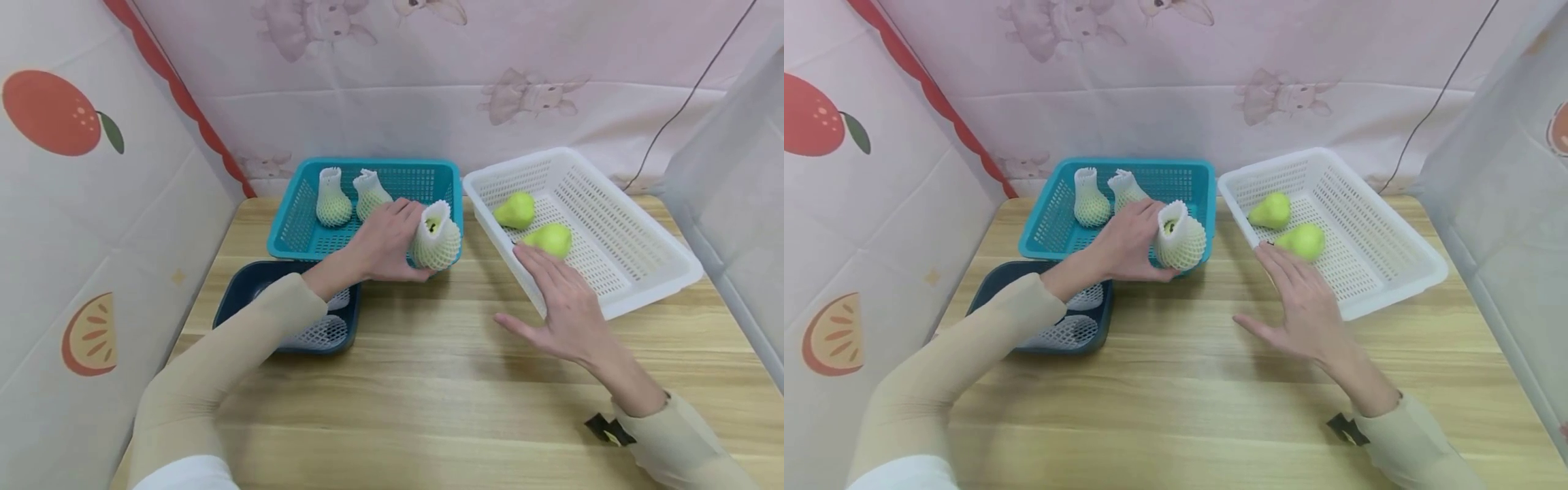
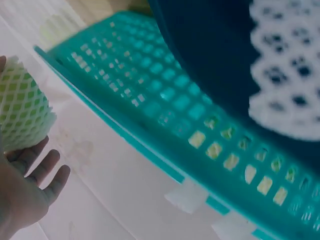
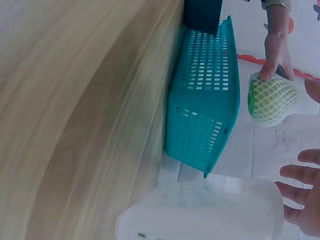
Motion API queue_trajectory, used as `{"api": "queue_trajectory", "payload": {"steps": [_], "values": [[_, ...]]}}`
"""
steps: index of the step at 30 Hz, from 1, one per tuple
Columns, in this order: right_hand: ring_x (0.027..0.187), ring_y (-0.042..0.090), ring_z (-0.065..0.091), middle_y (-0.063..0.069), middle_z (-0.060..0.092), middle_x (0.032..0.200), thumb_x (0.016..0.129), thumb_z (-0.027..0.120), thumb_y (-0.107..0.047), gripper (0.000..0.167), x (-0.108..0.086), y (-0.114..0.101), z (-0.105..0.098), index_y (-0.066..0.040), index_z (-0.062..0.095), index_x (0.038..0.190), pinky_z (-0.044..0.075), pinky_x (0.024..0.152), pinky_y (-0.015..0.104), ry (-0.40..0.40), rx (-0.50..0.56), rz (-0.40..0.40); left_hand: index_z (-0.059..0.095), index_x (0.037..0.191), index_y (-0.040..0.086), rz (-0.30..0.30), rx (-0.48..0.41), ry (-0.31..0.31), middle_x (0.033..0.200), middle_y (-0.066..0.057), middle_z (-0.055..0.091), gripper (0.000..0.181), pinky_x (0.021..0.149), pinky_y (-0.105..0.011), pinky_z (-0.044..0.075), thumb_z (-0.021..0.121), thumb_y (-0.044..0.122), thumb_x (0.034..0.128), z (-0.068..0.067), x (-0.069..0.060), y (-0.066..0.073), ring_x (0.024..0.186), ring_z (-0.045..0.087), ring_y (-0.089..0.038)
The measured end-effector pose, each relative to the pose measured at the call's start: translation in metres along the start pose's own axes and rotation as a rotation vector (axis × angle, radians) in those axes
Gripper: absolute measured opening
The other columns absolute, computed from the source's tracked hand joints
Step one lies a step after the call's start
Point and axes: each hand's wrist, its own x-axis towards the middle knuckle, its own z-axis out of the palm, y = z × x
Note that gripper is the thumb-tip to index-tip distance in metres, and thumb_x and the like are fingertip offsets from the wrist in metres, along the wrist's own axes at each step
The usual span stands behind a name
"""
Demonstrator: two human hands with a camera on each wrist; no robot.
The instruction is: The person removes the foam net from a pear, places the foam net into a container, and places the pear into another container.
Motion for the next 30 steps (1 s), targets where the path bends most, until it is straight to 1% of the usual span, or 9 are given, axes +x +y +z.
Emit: {"api": "queue_trajectory", "payload": {"steps": [5, 9, 12, 15, 16, 19, 22, 26, 30], "values": [[0.132, 0.043, 0.062, 0.019, 0.064, 0.148, 0.089, 0.050, -0.087, 0.101, 0.005, -0.003, 0.001, -0.010, 0.052, 0.154, 0.050, 0.102, 0.066, 0.024, 0.104, 0.022, 0.058, 0.138, 0.004, -0.012, -0.084, 0.041, 0.132, -0.011, 0.068, 0.094, 0.105, -0.044, 0.055, 0.083, 0.067, 0.0724, -0.001, -0.014, 0.015, 0.122, 0.063, -0.028], [0.132, 0.042, 0.063, 0.018, 0.065, 0.146, 0.088, 0.065, -0.078, 0.094, 0.007, -0.003, 0.003, -0.012, 0.054, 0.153, 0.051, 0.103, 0.064, 0.029, 0.168, 0.042, 0.059, 0.139, 0.007, -0.014, -0.161, 0.081, 0.132, -0.009, 0.069, 0.093, 0.106, -0.043, 0.056, 0.087, 0.062, 0.0700, -0.002, -0.023, 0.027, 0.123, 0.062, -0.026], [0.136, 0.034, 0.061, 0.015, 0.065, 0.147, 0.085, 0.077, -0.064, 0.087, 0.008, -0.004, 0.004, -0.013, 0.055, 0.153, 0.050, 0.112, 0.043, 0.029, 0.232, 0.053, 0.061, 0.136, 0.007, -0.001, -0.209, 0.131, 0.130, -0.009, 0.070, 0.091, 0.105, -0.041, 0.057, 0.090, 0.059, 0.0680, -0.003, -0.028, 0.034, 0.121, 0.063, -0.025], [0.141, 0.019, 0.057, 0.013, 0.065, 0.148, 0.084, 0.084, -0.051, 0.083, 0.010, -0.004, 0.007, -0.011, 0.056, 0.152, 0.039, 0.118, 0.022, 0.035, 0.316, 0.045, 0.062, 0.133, 0.007, 0.003, -0.252, 0.179, 0.127, -0.009, 0.071, 0.090, 0.102, -0.039, 0.058, 0.093, 0.058, 0.0659, -0.002, -0.033, 0.041, 0.119, 0.064, -0.025], [0.142, 0.014, 0.056, 0.013, 0.065, 0.148, 0.084, 0.085, -0.050, 0.083, 0.010, -0.005, 0.009, -0.010, 0.056, 0.151, 0.035, 0.119, 0.017, 0.036, 0.341, 0.039, 0.062, 0.133, 0.007, 0.001, -0.268, 0.193, 0.126, -0.009, 0.071, 0.091, 0.101, -0.039, 0.058, 0.094, 0.058, 0.0652, -0.001, -0.035, 0.043, 0.118, 0.064, -0.024], [0.142, 0.007, 0.054, 0.014, 0.065, 0.148, 0.086, 0.083, -0.052, 0.082, 0.013, -0.006, 0.011, -0.008, 0.057, 0.150, 0.034, 0.120, 0.015, 0.042, 0.386, 0.022, 0.063, 0.134, 0.008, -0.009, -0.303, 0.212, 0.126, -0.009, 0.071, 0.091, 0.101, -0.039, 0.059, 0.095, 0.057, 0.0639, 0.000, -0.039, 0.047, 0.118, 0.064, -0.025], [0.142, 0.010, 0.055, 0.015, 0.065, 0.148, 0.088, 0.080, -0.056, 0.083, 0.015, -0.007, 0.014, -0.007, 0.057, 0.150, 0.034, 0.120, 0.015, 0.034, 0.391, 0.010, 0.063, 0.135, 0.009, -0.014, -0.317, 0.211, 0.127, -0.009, 0.071, 0.091, 0.101, -0.040, 0.059, 0.095, 0.056, 0.0642, 0.001, -0.043, 0.050, 0.119, 0.063, -0.025], [0.141, 0.021, 0.058, 0.015, 0.064, 0.149, 0.086, 0.081, -0.053, 0.083, 0.018, -0.008, 0.017, -0.007, 0.056, 0.151, 0.035, 0.121, 0.017, 0.006, 0.381, -0.010, 0.063, 0.135, 0.009, -0.005, -0.322, 0.207, 0.127, -0.008, 0.071, 0.090, 0.102, -0.040, 0.058, 0.094, 0.057, 0.0652, 0.004, -0.047, 0.055, 0.119, 0.063, -0.025], [0.136, 0.030, 0.061, 0.015, 0.064, 0.149, 0.087, 0.076, -0.063, 0.088, 0.019, -0.011, 0.019, -0.007, 0.056, 0.151, 0.035, 0.121, 0.020, -0.013, 0.366, -0.035, 0.064, 0.134, 0.008, 0.012, -0.330, 0.214, 0.126, -0.008, 0.072, 0.090, 0.104, -0.040, 0.057, 0.095, 0.056, 0.0643, 0.008, -0.050, 0.058, 0.120, 0.064, -0.024]]}}
